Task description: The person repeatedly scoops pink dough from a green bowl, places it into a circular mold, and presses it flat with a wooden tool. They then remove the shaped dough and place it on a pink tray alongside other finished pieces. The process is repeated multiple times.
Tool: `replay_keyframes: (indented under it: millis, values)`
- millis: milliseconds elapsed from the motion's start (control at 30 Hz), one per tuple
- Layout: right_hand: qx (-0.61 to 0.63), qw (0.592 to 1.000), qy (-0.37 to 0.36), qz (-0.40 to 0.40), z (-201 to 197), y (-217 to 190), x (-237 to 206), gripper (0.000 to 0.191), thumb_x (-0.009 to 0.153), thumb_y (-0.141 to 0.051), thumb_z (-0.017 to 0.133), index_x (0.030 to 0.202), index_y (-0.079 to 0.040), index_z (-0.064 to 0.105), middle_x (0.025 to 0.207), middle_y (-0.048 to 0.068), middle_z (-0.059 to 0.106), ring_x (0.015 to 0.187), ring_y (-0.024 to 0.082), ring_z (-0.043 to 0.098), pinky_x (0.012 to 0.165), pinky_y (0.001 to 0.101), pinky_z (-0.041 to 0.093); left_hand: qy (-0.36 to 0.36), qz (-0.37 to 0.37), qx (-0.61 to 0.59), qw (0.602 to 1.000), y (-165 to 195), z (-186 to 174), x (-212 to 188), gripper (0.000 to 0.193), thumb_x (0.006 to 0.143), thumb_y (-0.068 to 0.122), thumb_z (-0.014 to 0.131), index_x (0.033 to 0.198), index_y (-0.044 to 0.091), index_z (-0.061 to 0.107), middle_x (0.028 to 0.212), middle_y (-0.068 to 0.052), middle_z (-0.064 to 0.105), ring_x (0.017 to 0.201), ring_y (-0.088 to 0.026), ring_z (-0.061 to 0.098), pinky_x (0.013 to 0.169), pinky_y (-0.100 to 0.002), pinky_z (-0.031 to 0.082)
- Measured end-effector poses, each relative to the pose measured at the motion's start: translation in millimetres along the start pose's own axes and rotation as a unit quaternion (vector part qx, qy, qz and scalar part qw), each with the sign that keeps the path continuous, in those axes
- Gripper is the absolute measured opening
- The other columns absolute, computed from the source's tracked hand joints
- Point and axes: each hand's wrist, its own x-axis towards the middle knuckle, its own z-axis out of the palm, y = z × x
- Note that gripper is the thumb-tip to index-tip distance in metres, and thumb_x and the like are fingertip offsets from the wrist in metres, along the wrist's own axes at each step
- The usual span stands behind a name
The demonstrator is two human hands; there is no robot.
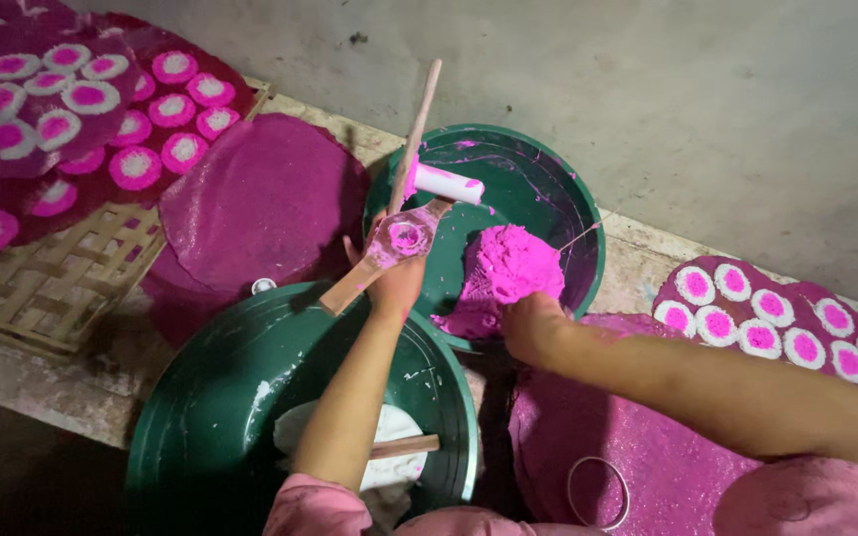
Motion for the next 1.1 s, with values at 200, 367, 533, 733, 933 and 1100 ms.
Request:
replay_keyframes:
  millis: [200,367,533,733,933,1100]
  values:
    - [-0.014,0.999,0.04,-0.003,-39,28,-8,0.018,0.087,-0.023,0.064,0.091,-0.012,0.078,0.094,0.012,0.077,0.085,0.028,0.075,0.066,0.0416,0.059,0.009,-0.079,-0.217,0.973,-13,4,11,0.04,0.09,0.026,0.076,0.12,0.003,0.064,0.114,-0.015,0.069,0.108,-0.032,0.067,0.094,-0.047,0.048]
    - [-0.049,0.989,0.141,0.018,-97,48,21,0.018,0.088,-0.021,0.064,0.084,-0.015,0.08,0.09,0.011,0.078,0.081,0.028,0.076,0.063,0.0408,0.059,-0.01,-0.148,-0.291,0.945,-14,6,16,0.032,0.092,0.022,0.075,0.117,0.004,0.065,0.108,-0.013,0.073,0.102,-0.027,0.071,0.089,-0.039,0.054]
    - [-0.049,0.99,0.109,0.07,-111,30,71,0.02,0.092,-0.023,0.062,0.092,-0.014,0.08,0.094,0.01,0.078,0.085,0.029,0.076,0.063,0.0447,0.06,-0.007,-0.129,-0.294,0.947,-14,8,18,0.031,0.088,0.019,0.075,0.113,0.004,0.064,0.103,-0.013,0.071,0.099,-0.027,0.07,0.087,-0.039,0.054]
    - [-0.064,0.994,0.089,-0.015,-80,30,65,0.02,0.091,-0.021,0.061,0.092,-0.012,0.079,0.093,0.012,0.076,0.084,0.03,0.076,0.064,0.045,0.06,-0.01,-0.131,-0.322,0.938,-17,12,18,0.027,0.09,0.018,0.073,0.112,0.004,0.066,0.101,-0.011,0.073,0.096,-0.026,0.071,0.086,-0.039,0.055]
    - [-0.035,0.993,0.066,-0.087,-47,34,41,0.021,0.09,-0.02,0.059,0.092,-0.01,0.077,0.092,0.014,0.075,0.083,0.032,0.075,0.065,0.0454,0.059,-0.073,-0.209,-0.324,0.92,-9,10,16,0.025,0.089,0.02,0.072,0.108,0.005,0.067,0.092,-0.013,0.071,0.084,-0.028,0.068,0.075,-0.043,0.053]
    - [0.078,0.989,0.105,-0.075,-10,27,26,0.019,0.087,-0.018,0.061,0.094,-0.008,0.076,0.09,0.016,0.074,0.085,0.034,0.074,0.072,0.0473,0.059,-0.12,-0.259,-0.287,0.914,-1,7,17,0.025,0.09,0.022,0.072,0.107,0.005,0.068,0.091,-0.017,0.071,0.083,-0.032,0.068,0.076,-0.045,0.053]
